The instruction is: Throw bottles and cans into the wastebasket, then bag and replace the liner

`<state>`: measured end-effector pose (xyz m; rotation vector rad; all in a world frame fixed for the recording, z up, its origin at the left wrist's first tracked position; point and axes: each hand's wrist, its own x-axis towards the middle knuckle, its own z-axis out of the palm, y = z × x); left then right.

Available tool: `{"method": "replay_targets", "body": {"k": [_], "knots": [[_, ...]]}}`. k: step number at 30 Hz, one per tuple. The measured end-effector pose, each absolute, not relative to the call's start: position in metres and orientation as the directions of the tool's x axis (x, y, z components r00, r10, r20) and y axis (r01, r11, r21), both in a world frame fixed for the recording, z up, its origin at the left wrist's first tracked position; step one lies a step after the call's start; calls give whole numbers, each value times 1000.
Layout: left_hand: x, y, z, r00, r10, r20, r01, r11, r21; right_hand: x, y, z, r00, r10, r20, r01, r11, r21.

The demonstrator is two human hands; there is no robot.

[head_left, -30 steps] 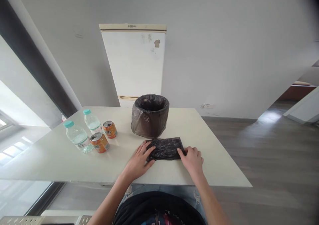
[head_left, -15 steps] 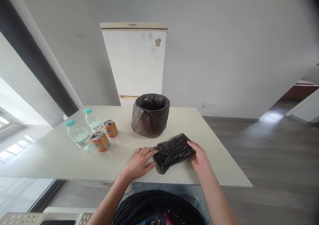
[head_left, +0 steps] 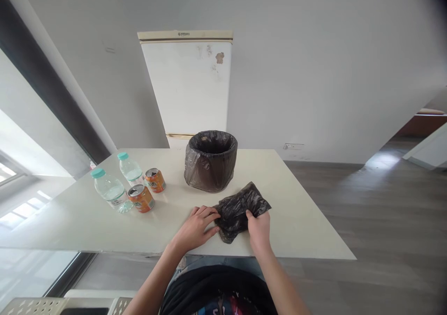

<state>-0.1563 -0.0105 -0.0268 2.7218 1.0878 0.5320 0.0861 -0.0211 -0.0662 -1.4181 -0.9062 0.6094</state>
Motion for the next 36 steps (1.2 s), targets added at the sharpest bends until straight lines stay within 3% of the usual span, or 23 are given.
{"method": "replay_targets", "body": {"k": [2,5,7,10,17,23,27,30,36], "knots": [[-157,-10,-27,672,692,264,632,-722,282,86,-25,-63,414,853,317,393,147,-908],[-157,-10,-30,670,695,260,634,-719,285,84,-30,-55,-23,890,456,613,373,-697],[-157,-9,-32,662,702,263,643,-712,282,85,-30,-51,-296,848,439,675,511,-533],[-158,-8,-36,633,714,300,651,-700,294,88,-28,-50,-495,803,332,700,595,-395],[-159,-8,-35,515,742,428,647,-665,374,90,-32,-46,-610,759,228,693,651,-310],[-160,-12,-32,682,609,405,530,-793,301,94,-35,-37,-637,726,259,627,683,-374],[-161,-11,-33,696,598,396,510,-801,313,104,-32,-31,-350,806,477,640,578,-507],[-162,-11,-29,684,599,416,507,-801,320,105,-25,-25,-229,817,529,648,534,-544],[-163,-14,-22,773,513,374,413,-854,317,89,-9,-19,-580,756,304,633,653,-415]]}}
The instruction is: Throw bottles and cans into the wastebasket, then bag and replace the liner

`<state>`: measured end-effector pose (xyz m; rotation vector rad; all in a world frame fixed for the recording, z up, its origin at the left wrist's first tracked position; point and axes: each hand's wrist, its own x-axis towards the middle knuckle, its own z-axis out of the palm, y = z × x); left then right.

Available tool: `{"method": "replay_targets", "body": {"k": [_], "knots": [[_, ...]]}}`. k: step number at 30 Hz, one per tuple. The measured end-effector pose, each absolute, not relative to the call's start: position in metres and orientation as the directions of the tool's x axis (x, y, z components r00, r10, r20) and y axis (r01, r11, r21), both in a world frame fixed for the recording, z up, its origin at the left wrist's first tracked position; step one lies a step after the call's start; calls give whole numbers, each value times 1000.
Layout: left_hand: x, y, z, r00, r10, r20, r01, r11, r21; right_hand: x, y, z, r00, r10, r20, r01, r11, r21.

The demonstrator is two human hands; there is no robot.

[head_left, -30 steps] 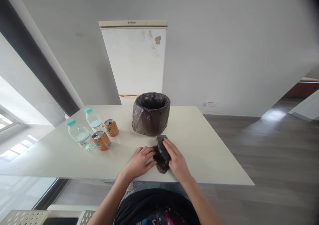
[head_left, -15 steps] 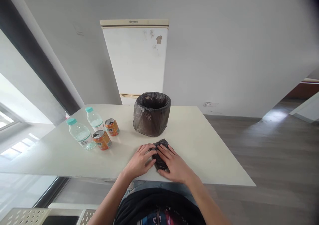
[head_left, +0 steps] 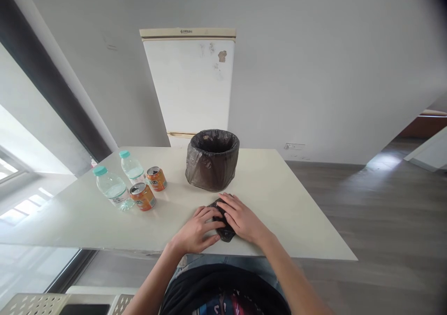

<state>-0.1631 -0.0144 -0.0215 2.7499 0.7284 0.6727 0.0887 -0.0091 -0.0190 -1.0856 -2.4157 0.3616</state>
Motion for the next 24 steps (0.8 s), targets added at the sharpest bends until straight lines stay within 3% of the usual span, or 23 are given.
{"method": "replay_targets", "body": {"k": [6,24], "knots": [[-162,-13,-28,782,526,334,439,-846,302,83,-3,-31,-622,771,138,686,621,-378],[-163,-13,-31,729,510,457,416,-860,296,80,-8,-40,-619,772,140,712,628,-313]]}}
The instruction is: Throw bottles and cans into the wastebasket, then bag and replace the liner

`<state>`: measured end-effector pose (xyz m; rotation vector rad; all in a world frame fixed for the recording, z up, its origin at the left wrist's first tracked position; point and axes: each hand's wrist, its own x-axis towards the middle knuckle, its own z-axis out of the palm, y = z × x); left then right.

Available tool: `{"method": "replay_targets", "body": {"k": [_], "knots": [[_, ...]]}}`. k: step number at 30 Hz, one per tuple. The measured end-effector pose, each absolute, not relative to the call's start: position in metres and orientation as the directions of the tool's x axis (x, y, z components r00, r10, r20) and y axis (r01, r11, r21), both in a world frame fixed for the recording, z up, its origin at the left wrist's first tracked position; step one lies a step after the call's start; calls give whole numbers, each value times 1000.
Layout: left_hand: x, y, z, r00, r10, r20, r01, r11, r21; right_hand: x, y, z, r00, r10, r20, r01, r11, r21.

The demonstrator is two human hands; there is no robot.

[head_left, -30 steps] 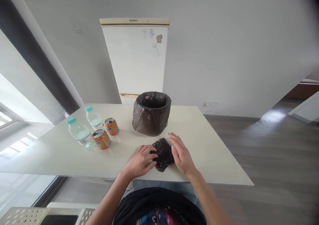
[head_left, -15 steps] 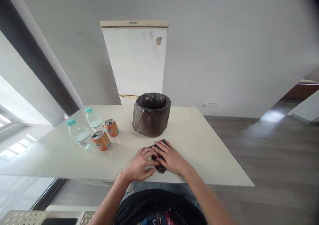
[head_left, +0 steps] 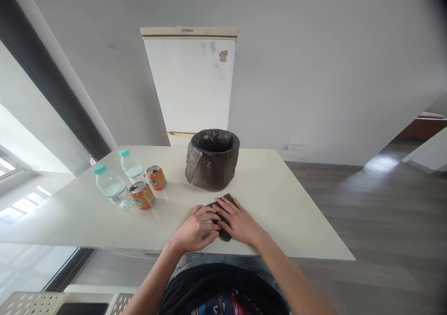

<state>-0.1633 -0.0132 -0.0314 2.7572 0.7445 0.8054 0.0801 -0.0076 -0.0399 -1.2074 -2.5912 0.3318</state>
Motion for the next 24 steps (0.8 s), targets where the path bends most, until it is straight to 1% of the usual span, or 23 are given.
{"method": "replay_targets", "body": {"k": [5,15,18,21,24], "knots": [[-163,-13,-30,708,551,442,444,-834,327,80,-7,-41,-624,767,148,707,635,-311],[-162,-12,-32,710,567,417,457,-822,339,80,-8,-39,-623,770,138,709,630,-316],[-164,-13,-32,693,562,451,454,-827,332,79,-8,-39,-620,773,135,712,626,-319],[-165,-13,-31,637,588,498,489,-808,328,79,-8,-41,-603,786,137,725,612,-315],[-165,-13,-31,609,605,512,518,-793,322,82,-7,-44,-583,800,144,741,596,-308]]}}
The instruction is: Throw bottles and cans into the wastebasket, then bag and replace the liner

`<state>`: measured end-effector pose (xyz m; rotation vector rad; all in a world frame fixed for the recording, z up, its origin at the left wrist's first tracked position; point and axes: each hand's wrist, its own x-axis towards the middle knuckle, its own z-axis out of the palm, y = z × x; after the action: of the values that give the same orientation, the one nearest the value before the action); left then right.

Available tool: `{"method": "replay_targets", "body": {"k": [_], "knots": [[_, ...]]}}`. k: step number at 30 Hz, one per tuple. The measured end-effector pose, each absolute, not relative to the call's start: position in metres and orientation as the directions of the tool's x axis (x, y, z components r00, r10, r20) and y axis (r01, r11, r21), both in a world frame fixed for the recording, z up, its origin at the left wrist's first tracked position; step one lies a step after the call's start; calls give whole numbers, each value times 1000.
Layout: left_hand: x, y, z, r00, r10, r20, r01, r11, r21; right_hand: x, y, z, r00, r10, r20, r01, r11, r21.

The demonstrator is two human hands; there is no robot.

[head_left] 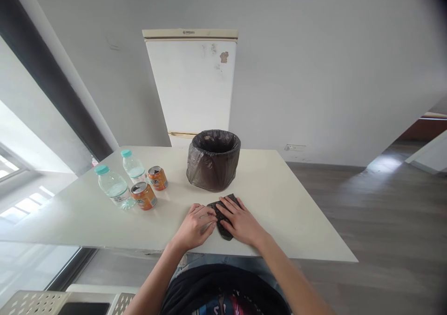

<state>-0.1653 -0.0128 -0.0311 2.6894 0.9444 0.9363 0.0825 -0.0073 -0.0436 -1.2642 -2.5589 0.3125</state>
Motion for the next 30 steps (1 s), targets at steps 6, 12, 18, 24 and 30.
{"method": "replay_targets", "body": {"k": [6,12,18,24,30], "knots": [[-164,-12,-34,611,604,512,519,-794,317,131,-3,-55,-443,887,128,846,461,-268],[-164,-11,-37,612,604,511,524,-793,310,234,-1,-72,-179,980,84,971,190,-144],[-163,-10,-37,615,611,498,539,-787,299,280,-10,-71,-58,995,80,993,66,-101],[-162,-11,-34,609,615,501,548,-783,295,274,-14,-53,-47,958,282,993,77,-94],[-163,-10,-40,618,613,493,543,-785,297,257,-15,-56,-147,978,150,979,165,-116]]}}
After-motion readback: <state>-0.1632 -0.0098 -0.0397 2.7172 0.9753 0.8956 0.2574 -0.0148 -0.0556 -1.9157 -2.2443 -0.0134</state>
